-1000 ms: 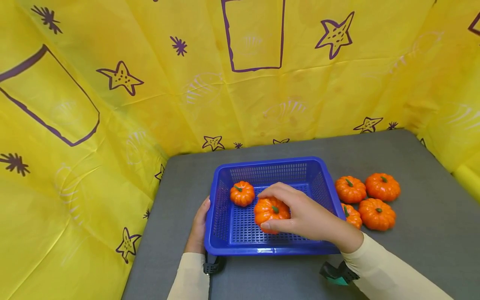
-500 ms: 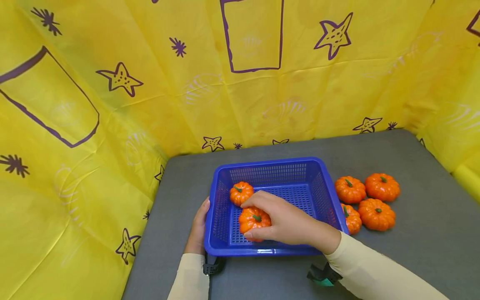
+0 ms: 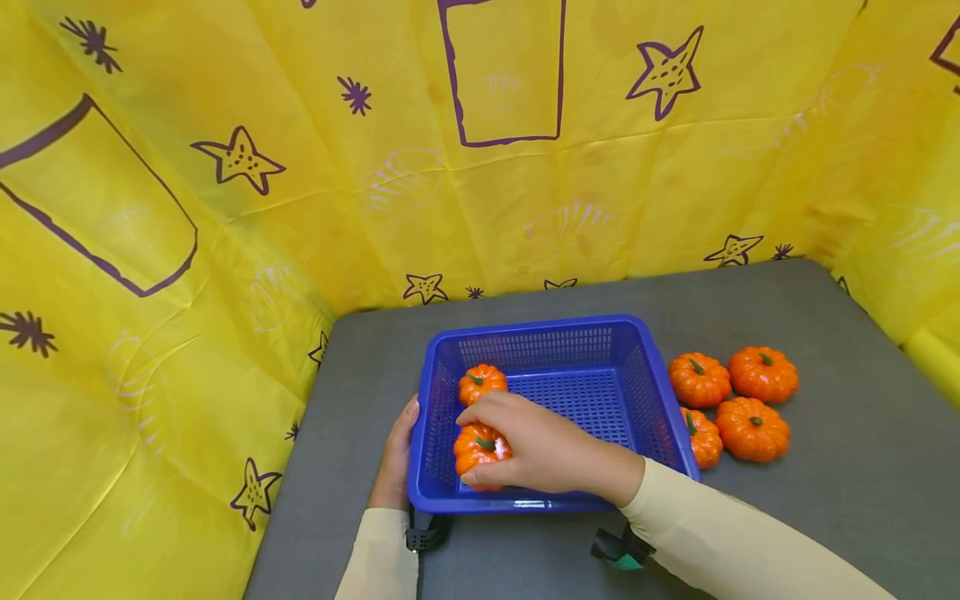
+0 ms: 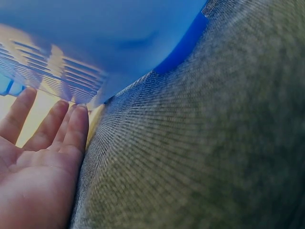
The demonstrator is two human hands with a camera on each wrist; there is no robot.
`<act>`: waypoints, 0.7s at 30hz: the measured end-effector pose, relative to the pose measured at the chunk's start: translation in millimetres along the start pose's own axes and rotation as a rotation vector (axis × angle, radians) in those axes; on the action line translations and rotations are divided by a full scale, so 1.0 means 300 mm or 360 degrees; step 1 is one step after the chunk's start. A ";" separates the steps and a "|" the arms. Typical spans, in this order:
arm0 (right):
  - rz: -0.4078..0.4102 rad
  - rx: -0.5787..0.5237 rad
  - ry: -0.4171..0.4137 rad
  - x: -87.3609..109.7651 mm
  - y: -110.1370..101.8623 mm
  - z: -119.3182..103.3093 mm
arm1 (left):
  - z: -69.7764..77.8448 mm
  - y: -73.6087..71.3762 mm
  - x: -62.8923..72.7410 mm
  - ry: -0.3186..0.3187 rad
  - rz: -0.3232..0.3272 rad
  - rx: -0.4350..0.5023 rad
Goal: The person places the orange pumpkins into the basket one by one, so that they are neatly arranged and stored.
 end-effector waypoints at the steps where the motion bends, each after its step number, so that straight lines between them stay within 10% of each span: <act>1: -0.0005 -0.0004 0.0010 -0.005 0.004 0.000 | -0.001 0.000 -0.001 -0.0001 0.0002 -0.0001; 21: -0.0186 -0.0058 0.0141 -0.048 0.133 0.073 | -0.001 -0.002 -0.001 0.0008 -0.0007 -0.0037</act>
Point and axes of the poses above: each hand's wrist, its own x-axis away from the middle knuckle, its own y-axis out of the palm, z = x × y, the point moved 4 cm from there along -x, towards the middle knuckle, and after that the axes turned 9 degrees about x, right-handed, at the moved point
